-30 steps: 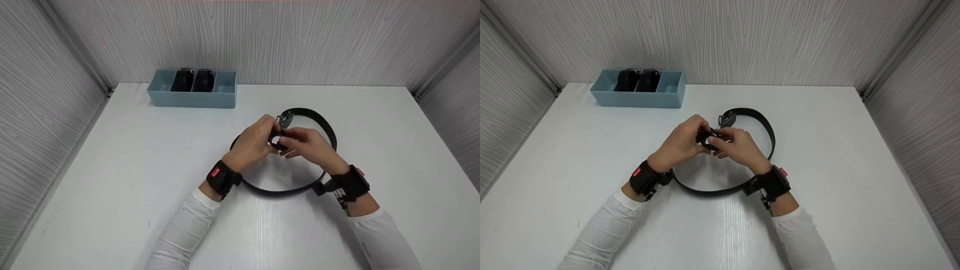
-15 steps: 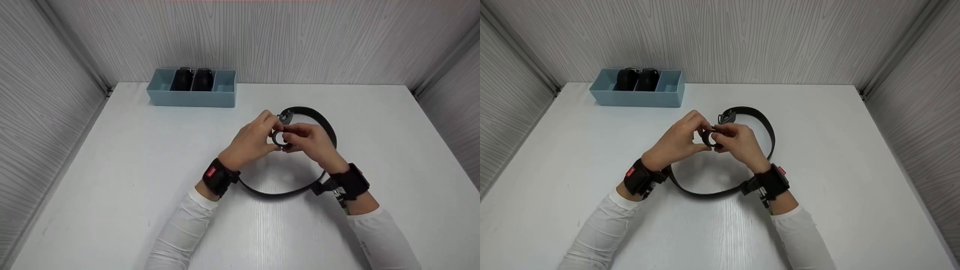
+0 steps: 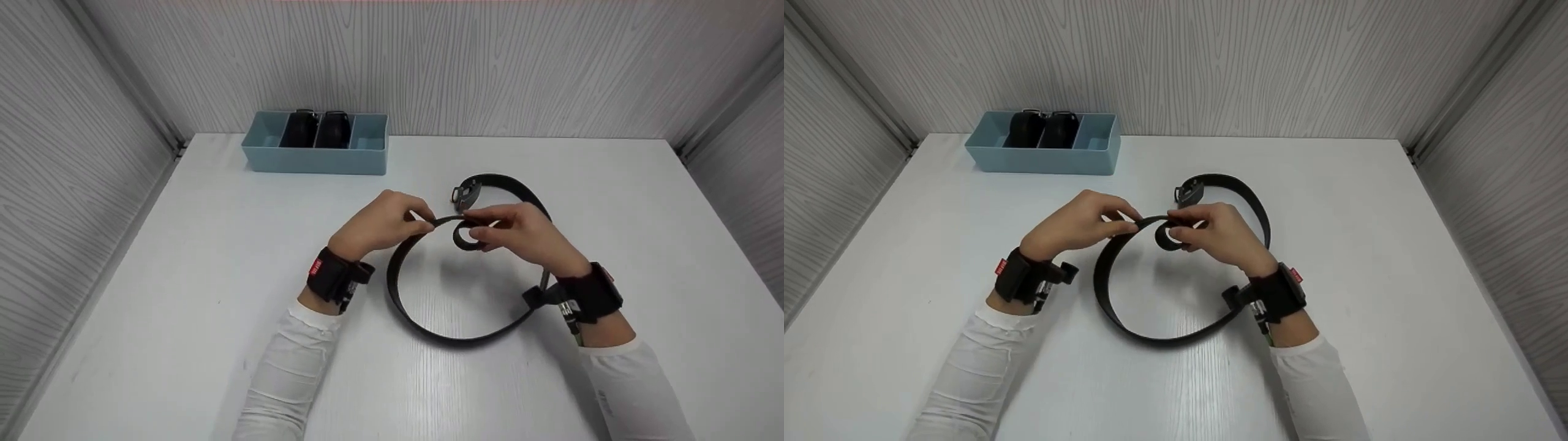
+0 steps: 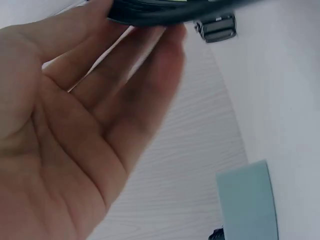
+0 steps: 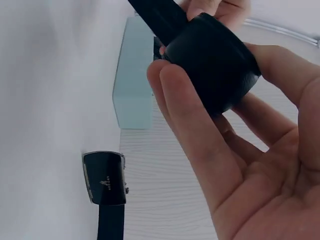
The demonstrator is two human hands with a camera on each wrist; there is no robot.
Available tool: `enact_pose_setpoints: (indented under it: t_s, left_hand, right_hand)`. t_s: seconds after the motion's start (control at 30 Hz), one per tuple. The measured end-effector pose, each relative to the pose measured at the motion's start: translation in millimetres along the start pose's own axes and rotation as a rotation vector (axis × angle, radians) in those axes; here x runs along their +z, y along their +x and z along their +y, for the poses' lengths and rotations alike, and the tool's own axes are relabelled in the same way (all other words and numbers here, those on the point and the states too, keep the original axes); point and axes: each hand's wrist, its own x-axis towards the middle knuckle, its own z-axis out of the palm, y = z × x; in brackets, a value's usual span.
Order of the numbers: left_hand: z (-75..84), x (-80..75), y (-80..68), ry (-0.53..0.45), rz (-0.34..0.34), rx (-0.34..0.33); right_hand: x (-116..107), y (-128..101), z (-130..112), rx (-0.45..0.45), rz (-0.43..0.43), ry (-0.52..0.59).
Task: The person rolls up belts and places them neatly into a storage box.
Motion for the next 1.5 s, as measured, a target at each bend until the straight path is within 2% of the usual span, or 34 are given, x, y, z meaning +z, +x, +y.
enact_pose_setpoints:
  t_s: [0.13, 0.33, 0.5, 0.6, 0.67, 0.73, 0.83, 0.93, 1.0, 1.07, 1.17, 1.37, 1.5]
  left_hand:
    - [-1.2, 6.2, 3.3, -0.062, -0.002, 0.008]
    - [-4.1, 17.1, 7.0, -0.266, -0.032, 0.005]
    - [-7.5, 22.7, 11.7, -0.406, 0.058, -0.010]
    - [-6.4, 24.2, 13.6, -0.463, 0.112, -0.021]
    - [-3.8, 24.3, 13.6, -0.463, 0.128, -0.040]
    - [-1.4, 23.4, 12.7, -0.398, 0.132, -0.059]
    - [3.5, 20.9, 8.9, -0.236, 0.114, -0.065]
    - [8.0, 19.1, 5.3, -0.095, 0.073, -0.038]
    - [10.1, 19.3, 4.6, -0.052, 0.041, -0.031]
    - [10.5, 20.1, 4.6, -0.043, 0.024, -0.031]
    - [8.5, 22.4, 6.6, -0.113, 0.042, -0.056]
    - [3.6, 26.8, 12.7, -0.388, 0.182, -0.091]
    - [4.3, 29.3, 13.6, -0.433, 0.216, -0.081]
  right_hand:
    - [5.8, 1.1, -3.2, -0.021, 0.063, 0.033]
    - [26.4, 6.1, -0.1, -0.043, 0.201, 0.271]
    - [42.5, 9.7, 1.8, -0.047, 0.308, 0.398]
    - [46.6, 10.6, 1.6, -0.056, 0.329, 0.432]
    - [46.6, 11.1, 2.1, -0.044, 0.316, 0.436]
    - [44.1, 11.7, 2.7, -0.022, 0.282, 0.414]
    - [37.5, 12.2, 4.4, 0.014, 0.227, 0.315]
    - [30.1, 11.3, 6.6, 0.017, 0.166, 0.168]
    - [27.0, 9.9, 7.5, 0.001, 0.127, 0.085]
    - [26.3, 9.3, 8.6, -0.008, 0.106, 0.058]
    - [28.5, 9.3, 8.7, 0.008, 0.129, 0.137]
    - [36.7, 8.9, 5.2, 0.054, 0.292, 0.389]
    - [40.3, 9.4, 4.4, 0.071, 0.357, 0.481]
